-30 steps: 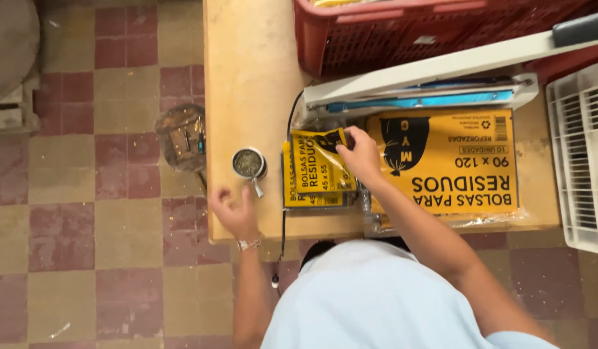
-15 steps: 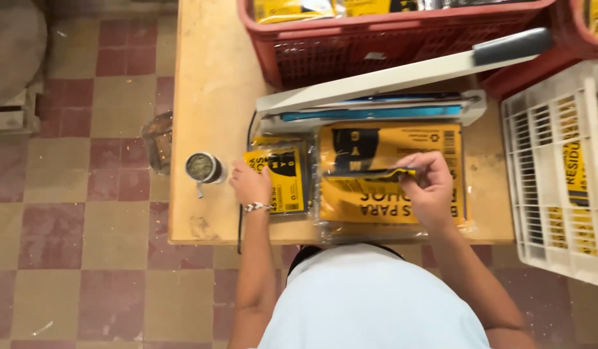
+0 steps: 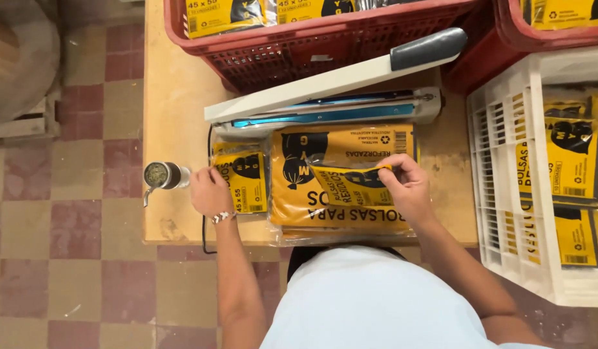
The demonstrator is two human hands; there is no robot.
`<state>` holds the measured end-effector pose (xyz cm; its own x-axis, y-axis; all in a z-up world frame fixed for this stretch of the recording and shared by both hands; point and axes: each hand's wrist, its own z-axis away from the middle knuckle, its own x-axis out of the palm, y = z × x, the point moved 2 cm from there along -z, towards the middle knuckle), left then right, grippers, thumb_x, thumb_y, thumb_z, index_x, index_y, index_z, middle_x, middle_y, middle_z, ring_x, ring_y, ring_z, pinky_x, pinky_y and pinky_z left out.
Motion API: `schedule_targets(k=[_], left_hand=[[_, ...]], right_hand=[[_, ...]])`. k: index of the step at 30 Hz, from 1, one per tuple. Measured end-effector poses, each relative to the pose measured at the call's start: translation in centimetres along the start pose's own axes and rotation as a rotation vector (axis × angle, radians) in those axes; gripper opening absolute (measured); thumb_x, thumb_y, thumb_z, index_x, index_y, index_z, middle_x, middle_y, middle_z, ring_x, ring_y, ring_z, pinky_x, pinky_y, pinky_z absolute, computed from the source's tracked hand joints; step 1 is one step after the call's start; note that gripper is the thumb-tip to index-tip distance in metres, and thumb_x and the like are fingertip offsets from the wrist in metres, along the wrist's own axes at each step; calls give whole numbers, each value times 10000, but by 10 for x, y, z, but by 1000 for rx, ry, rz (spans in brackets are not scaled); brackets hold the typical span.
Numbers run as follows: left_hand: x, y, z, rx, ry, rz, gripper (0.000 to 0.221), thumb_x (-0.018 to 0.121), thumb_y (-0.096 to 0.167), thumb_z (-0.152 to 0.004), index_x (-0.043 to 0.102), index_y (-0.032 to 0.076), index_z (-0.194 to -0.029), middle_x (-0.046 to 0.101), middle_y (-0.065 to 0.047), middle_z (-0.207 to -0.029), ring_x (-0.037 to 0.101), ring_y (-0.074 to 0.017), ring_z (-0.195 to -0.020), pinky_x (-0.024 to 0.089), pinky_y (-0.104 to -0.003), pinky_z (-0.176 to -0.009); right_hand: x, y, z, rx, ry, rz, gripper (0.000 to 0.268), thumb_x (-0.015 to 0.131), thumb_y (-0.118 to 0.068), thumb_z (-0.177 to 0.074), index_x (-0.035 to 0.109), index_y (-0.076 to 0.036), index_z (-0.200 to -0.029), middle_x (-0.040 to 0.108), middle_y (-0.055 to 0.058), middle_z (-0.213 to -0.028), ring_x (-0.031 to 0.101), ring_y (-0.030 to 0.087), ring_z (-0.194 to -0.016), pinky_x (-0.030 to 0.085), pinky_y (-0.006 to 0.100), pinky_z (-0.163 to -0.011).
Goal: The person is using a manual heat sealer to seal plastic bags and then organizing the sealed bags into plastic crates.
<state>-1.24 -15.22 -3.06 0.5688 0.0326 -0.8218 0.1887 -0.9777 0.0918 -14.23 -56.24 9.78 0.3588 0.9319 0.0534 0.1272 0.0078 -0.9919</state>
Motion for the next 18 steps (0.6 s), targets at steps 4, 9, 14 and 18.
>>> schedule_targets(k=[4, 9, 14, 18], left_hand=[[-22, 6, 6, 261, 161, 193, 73, 720, 183, -839, 698, 204, -905, 685, 43, -982, 682, -193, -804, 556, -308, -672], [-138, 56, 0, 425, 203, 723, 74, 722, 51, -882, 686, 116, -882, 774, -22, -950, 730, -178, -814, 593, -247, -713], [-116, 109, -13, -95, -185, 1156, 108, 743, 23, -875, 654, 69, -915, 673, -71, -784, 609, -170, -652, 508, -282, -586], [-26, 132, -15, -292, -478, 1132, 135, 694, 138, -947, 585, 60, -964, 682, -128, -819, 668, -255, -750, 543, -376, -676]], right_hand=[[3, 2, -4, -16, 2, 16, 93, 682, 66, -886, 713, -3, -941, 604, 43, -753, 486, 65, -694, 477, 243, -678], [-4, 14, -22, 4, 108, -10, 113, 683, 51, -891, 711, -24, -972, 592, 13, -759, 458, 39, -707, 447, 218, -681], [-7, 59, -45, 97, 211, 78, 122, 696, 7, -878, 707, -54, -984, 613, 22, -789, 522, 84, -736, 461, 231, -709], [-19, 98, -69, 115, 271, 115, 103, 679, -8, -891, 683, -36, -991, 623, 75, -830, 553, 152, -774, 477, 318, -733]])
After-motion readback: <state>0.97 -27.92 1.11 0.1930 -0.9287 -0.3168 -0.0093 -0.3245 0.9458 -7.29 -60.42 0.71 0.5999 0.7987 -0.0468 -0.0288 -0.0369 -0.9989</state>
